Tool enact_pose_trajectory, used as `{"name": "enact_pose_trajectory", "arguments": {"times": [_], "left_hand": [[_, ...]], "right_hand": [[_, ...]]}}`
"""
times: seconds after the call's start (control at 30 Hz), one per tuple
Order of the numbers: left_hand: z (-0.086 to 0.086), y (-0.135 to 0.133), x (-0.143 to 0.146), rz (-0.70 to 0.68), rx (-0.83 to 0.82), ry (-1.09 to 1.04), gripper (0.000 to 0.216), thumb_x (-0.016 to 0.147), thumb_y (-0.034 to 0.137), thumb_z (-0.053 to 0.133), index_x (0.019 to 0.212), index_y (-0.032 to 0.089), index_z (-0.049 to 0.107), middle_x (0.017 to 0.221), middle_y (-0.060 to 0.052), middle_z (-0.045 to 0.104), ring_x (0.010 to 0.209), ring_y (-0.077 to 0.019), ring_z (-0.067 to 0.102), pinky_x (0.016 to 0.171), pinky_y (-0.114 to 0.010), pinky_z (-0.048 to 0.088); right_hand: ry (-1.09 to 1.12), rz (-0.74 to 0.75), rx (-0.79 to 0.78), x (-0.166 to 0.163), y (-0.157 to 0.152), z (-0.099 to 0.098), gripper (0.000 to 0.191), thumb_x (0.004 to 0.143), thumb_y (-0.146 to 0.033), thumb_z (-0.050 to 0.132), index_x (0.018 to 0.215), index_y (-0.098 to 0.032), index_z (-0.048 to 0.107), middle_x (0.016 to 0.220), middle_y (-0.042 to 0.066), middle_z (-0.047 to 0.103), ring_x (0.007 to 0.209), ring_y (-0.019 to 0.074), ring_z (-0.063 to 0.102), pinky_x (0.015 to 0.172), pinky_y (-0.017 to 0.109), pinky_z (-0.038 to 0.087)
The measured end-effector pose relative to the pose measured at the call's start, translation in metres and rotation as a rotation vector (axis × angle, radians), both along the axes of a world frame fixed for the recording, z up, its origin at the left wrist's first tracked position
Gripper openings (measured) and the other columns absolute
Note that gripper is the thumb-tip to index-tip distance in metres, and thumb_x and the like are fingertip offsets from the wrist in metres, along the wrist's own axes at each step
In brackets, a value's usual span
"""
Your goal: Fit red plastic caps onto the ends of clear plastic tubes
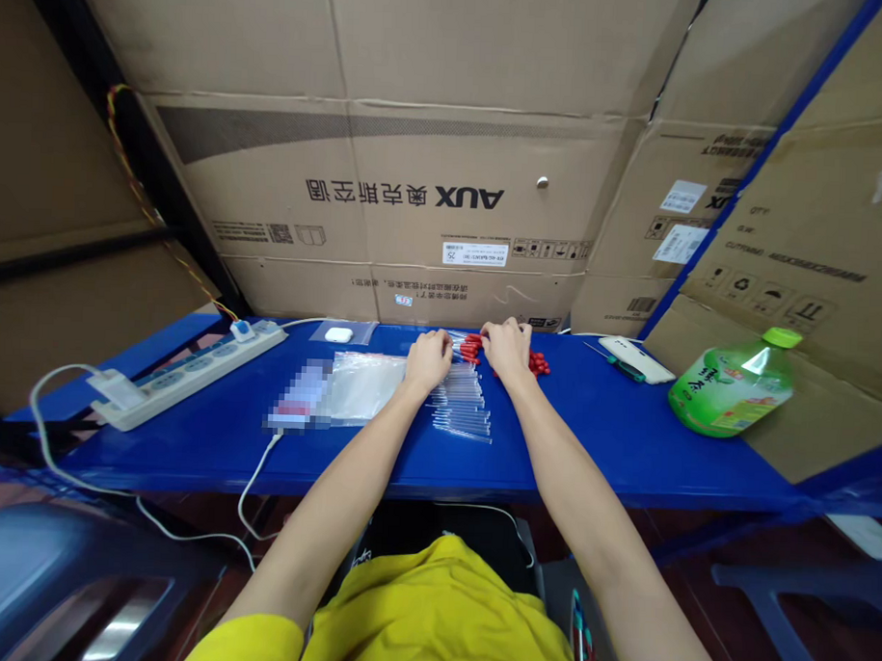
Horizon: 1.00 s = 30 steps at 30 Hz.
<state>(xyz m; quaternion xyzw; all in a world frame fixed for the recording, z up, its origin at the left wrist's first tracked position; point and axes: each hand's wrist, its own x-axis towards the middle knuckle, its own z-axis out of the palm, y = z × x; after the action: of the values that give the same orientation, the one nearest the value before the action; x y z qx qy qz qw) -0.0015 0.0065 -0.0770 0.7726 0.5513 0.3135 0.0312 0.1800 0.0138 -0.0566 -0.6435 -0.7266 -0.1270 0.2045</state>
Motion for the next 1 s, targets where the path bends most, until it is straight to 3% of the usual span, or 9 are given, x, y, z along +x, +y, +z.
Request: {"name": "enact_pose_trajectory", "arguments": {"times": [0.13,0.27,0.43,0.57,0.7,0.87,1.0], "left_hand": [[0.003,-0.002,0.000,0.008,0.041,-0.036,0.016,0.096,0.022,0.051,0.104,0.021,0.064,0.109,-0.010,0.067,0.105,-0.0266,0.059,0.092,-0.039,0.046],[0.012,-0.009,-0.001,0.045,0.152,-0.052,0.028,0.096,0.036,0.056,0.122,0.023,0.060,0.127,-0.012,0.060,0.118,-0.0301,0.053,0.097,-0.041,0.043],[0.021,-0.013,-0.001,-0.064,0.201,0.014,0.029,0.106,0.038,0.036,0.113,0.023,0.060,0.120,-0.010,0.063,0.117,-0.0258,0.054,0.112,-0.043,0.031],[0.019,-0.011,0.002,-0.250,0.097,0.024,0.034,0.108,0.038,0.028,0.106,0.021,0.057,0.104,-0.010,0.067,0.102,-0.0237,0.061,0.096,-0.037,0.043],[0.015,-0.013,0.008,-0.399,0.022,-0.083,0.033,0.108,0.036,0.028,0.110,0.020,0.056,0.107,-0.010,0.070,0.099,-0.0226,0.066,0.087,-0.032,0.047],[0.020,-0.019,0.018,-0.281,0.002,-0.084,0.035,0.108,0.040,0.030,0.104,0.022,0.060,0.093,-0.007,0.073,0.087,-0.0247,0.070,0.077,-0.032,0.047],[0.023,-0.018,0.027,-0.311,-0.026,-0.139,0.036,0.107,0.036,0.031,0.090,0.021,0.058,0.086,-0.005,0.072,0.079,-0.0204,0.068,0.073,-0.029,0.046]], "right_hand": [[0.047,0.109,0.083,0.001,-0.007,0.007,0.022,0.095,-0.021,0.050,0.103,-0.021,0.070,0.098,0.013,0.075,0.110,0.0298,0.052,0.101,0.049,0.026],[0.165,0.319,0.144,0.002,-0.018,0.014,0.019,0.094,-0.025,0.052,0.106,-0.022,0.065,0.103,0.010,0.073,0.108,0.0269,0.055,0.100,0.042,0.033],[0.462,0.434,0.135,-0.003,-0.025,0.014,0.018,0.094,-0.029,0.046,0.105,-0.022,0.058,0.100,0.007,0.069,0.094,0.0218,0.062,0.090,0.033,0.043],[0.638,0.454,0.065,-0.005,-0.030,0.014,0.020,0.097,-0.040,0.045,0.102,-0.023,0.055,0.092,0.003,0.068,0.085,0.0190,0.063,0.081,0.029,0.047],[0.762,0.494,-0.010,-0.005,-0.030,0.013,0.026,0.092,-0.051,0.052,0.095,-0.025,0.053,0.082,0.000,0.064,0.076,0.0173,0.062,0.071,0.027,0.047],[0.960,0.478,-0.029,-0.008,-0.018,0.007,0.034,0.091,-0.061,0.048,0.097,-0.028,0.046,0.069,-0.005,0.052,0.062,0.0152,0.054,0.061,0.026,0.043],[0.997,0.482,-0.008,-0.005,-0.013,0.005,0.033,0.091,-0.059,0.049,0.100,-0.029,0.042,0.063,-0.008,0.046,0.053,0.0140,0.047,0.057,0.024,0.039]]}}
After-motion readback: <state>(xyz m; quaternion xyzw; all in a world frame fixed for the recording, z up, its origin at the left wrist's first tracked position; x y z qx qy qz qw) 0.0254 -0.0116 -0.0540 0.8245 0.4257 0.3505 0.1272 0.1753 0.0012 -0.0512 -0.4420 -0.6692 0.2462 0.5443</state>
